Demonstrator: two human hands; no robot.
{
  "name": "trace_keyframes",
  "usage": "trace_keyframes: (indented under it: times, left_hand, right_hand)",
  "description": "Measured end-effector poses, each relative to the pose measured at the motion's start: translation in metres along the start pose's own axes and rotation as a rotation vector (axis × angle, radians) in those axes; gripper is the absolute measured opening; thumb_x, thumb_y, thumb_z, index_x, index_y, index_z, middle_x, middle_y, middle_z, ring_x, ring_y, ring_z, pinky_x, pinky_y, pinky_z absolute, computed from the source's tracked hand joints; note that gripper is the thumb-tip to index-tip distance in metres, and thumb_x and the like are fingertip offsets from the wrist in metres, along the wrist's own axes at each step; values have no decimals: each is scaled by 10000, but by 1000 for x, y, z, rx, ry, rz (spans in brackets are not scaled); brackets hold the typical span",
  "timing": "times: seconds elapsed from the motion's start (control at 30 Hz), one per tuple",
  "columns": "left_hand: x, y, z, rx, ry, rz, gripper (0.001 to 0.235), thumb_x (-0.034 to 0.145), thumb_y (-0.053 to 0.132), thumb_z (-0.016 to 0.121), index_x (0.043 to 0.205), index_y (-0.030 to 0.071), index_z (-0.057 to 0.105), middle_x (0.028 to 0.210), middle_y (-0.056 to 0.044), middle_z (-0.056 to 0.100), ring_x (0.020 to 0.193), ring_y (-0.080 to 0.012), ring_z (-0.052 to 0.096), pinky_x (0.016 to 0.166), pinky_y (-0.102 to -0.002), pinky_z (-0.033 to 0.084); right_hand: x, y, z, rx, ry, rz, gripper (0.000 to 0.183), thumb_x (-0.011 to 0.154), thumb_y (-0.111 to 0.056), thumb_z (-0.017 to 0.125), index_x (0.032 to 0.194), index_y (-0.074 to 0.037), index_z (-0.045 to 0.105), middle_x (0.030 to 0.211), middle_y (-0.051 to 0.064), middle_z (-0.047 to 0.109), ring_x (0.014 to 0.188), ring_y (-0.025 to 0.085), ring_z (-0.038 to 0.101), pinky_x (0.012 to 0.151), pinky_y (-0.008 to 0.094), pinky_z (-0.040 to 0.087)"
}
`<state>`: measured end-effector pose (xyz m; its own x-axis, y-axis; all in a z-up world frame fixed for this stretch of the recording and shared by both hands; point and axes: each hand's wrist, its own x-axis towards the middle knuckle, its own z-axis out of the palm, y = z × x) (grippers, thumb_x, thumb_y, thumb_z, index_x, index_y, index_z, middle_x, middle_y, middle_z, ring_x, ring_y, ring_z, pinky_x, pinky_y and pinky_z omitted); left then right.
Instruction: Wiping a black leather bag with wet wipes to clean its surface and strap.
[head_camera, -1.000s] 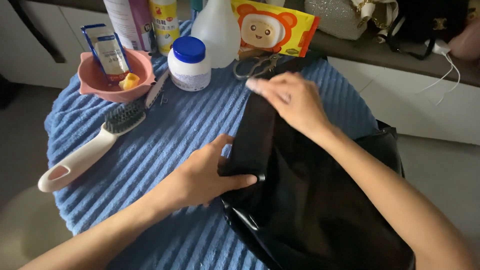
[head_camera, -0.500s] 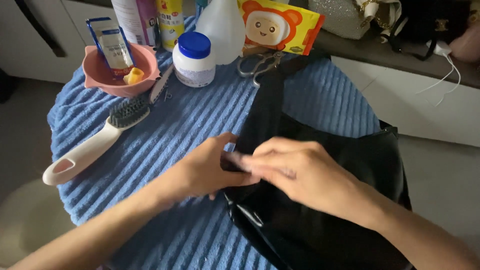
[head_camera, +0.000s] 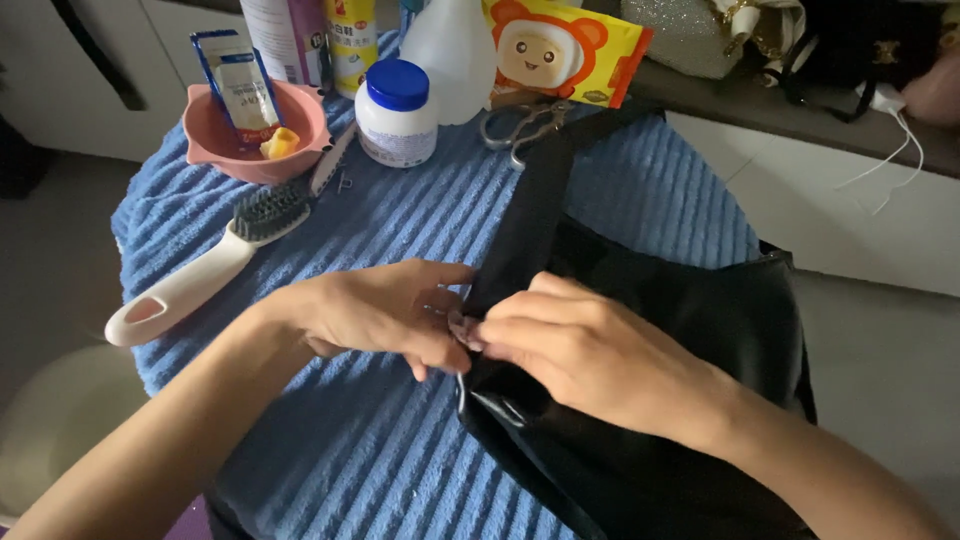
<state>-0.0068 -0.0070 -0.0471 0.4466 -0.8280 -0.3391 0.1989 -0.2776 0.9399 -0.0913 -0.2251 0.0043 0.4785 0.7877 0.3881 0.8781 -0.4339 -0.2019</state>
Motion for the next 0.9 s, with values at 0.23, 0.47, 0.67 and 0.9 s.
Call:
trace_keyframes:
  times: [0.23,0.47,0.67,0.9]
  left_hand:
    - [-6,5,1,121,-53,51,1299,630,600,736,1622,4,145,986,-206,724,805,-237,675,656,-320,597]
    - [4,5,11,158,195,33,940,826,155,800,1627,135,308,660,-107,650,521,-190,613,463,-307,515]
    - [-19,22,5,185,340,128,764,867,119,650,1566,231,363,1138,-167,816,694,-175,735,495,-230,567]
    - [-8,22,1,522,751,193,683,892,6,677,1504,153,411,1096,-157,748,929,-257,791,716,-358,683]
  right_hand:
    - [0,-17,2,216,-175,258,166,987,-210,621,1027,-82,720,1006,48,734,984,181,672,838,328,563]
    - [-16,-32,-2,558,-231,-10,292,956,35,706,1216,-88,659,1113,94,736,990,223,716,845,358,540]
    - [-35,-59,-44,528,-94,134,170,1021,-124,577,1038,-37,722,842,77,665,719,185,591,709,327,487]
    - [-268,8,-93,14,-95,541,594,783,-544,745,1304,-262,705,669,-146,742,651,50,778,647,240,638]
